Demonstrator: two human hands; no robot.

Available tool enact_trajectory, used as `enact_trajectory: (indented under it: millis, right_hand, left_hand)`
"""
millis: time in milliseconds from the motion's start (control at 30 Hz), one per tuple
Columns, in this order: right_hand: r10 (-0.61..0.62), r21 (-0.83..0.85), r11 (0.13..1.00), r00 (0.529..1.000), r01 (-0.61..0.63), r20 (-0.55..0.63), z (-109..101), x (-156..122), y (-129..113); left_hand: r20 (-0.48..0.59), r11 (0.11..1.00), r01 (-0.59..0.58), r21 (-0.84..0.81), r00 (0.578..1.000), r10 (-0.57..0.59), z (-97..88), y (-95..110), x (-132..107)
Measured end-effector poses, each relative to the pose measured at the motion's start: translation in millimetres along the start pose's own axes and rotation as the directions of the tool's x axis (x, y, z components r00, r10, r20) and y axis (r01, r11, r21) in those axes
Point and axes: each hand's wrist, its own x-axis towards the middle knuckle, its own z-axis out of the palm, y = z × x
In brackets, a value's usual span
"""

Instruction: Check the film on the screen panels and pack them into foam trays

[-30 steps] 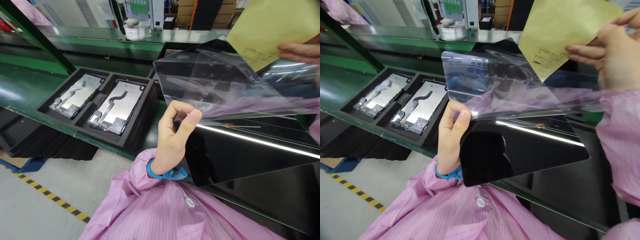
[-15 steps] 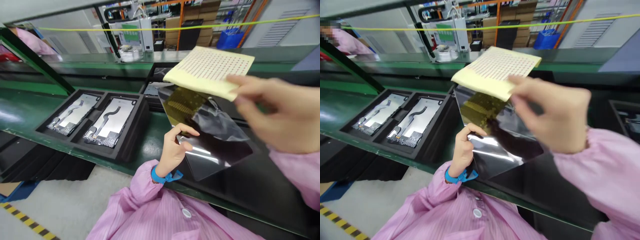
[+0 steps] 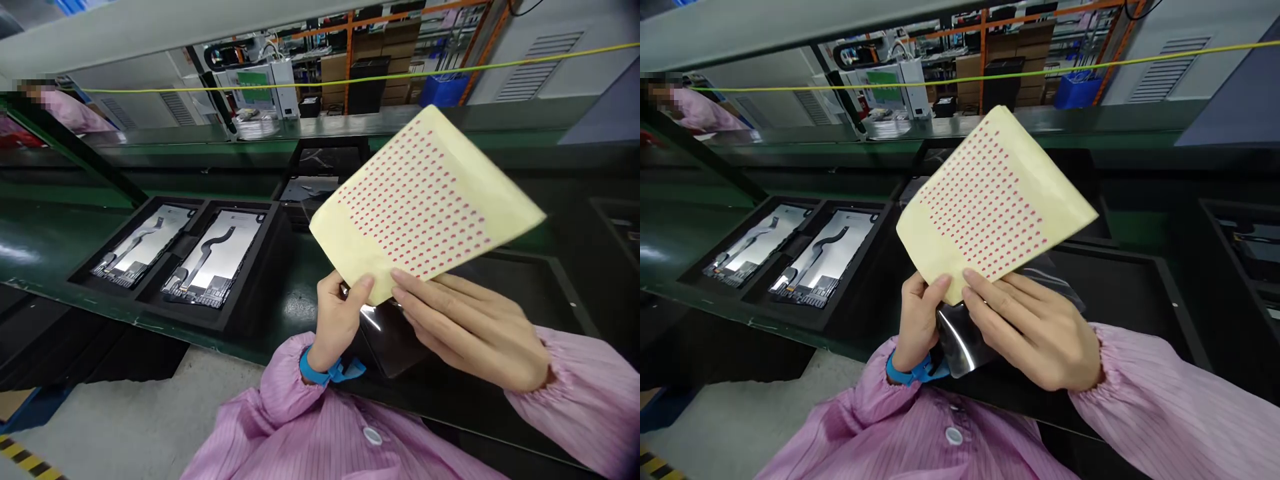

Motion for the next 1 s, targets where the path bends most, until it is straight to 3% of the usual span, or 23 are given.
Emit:
enact_trajectory:
  millis: [100, 200, 267, 367, 433, 500, 567, 667, 733, 833, 900, 1000]
  right_hand:
    - [0.197, -0.022, 0.979, 0.976, -0.200, -0.093, -5, 7, -8]
    - [0.487, 0.173, 0.872, 0.848, -0.458, -0.207, -4, 17, -15]
    - [0.564, 0.282, 0.819, 0.791, -0.499, -0.238, -3, 22, -16]
    - [0.597, 0.249, 0.800, 0.763, -0.545, -0.249, 0, 26, -16]
    - [0.570, 0.197, 0.819, 0.802, -0.539, -0.178, 3, 27, -18]
    - [0.478, 0.146, 0.872, 0.877, -0.467, -0.046, 8, 27, -23]
    - [0.352, 0.106, 0.927, 0.932, -0.360, 0.081, 12, 26, -30]
    - [0.242, 0.101, 0.959, 0.950, -0.265, 0.196, 6, 20, -40]
    - [0.228, 0.077, 0.966, 0.956, -0.245, 0.185, -5, 14, -41]
    - [0.211, -0.087, 0.975, 0.976, -0.206, 0.048, -23, 6, -32]
    - [0.187, -0.233, 0.954, 0.982, -0.189, -0.032, -29, 7, -22]
    - [0.100, -0.352, 0.930, 0.994, -0.107, -0.040, -27, 16, -10]
  left_hand:
    - [-0.002, 1.000, 0.019, -0.020, 1.000, -0.019, -1.3, 0, -2]
    - [-0.002, 0.999, 0.034, -0.033, 0.999, -0.034, -2.7, 0, -6]
    - [0.004, 0.999, 0.026, -0.029, 1.000, -0.026, -3.3, 1, -7]
    - [0.070, 0.996, -0.091, -0.013, 0.993, 0.092, -3.5, 5, -8]
    - [0.124, 0.987, -0.162, -0.012, 0.979, 0.162, -2.4, 8, -7]
    - [0.126, 0.984, -0.176, -0.024, 0.976, 0.177, 0.0, 11, -6]
    - [0.063, 0.988, -0.157, -0.008, 0.986, 0.157, 2.6, 12, -7]
    - [-0.041, 0.993, -0.107, 0.049, 0.993, 0.109, 3.2, 13, -7]
    - [-0.093, 0.994, -0.086, 0.060, 0.991, 0.092, 0.4, 12, -5]
    - [-0.139, 0.995, -0.074, 0.066, 0.987, 0.082, -5.8, 12, -3]
    - [-0.125, 0.996, -0.068, 0.058, 0.989, 0.074, -8.4, 12, -2]
    - [-0.080, 0.999, -0.036, 0.040, 0.996, 0.040, -8.2, 14, -3]
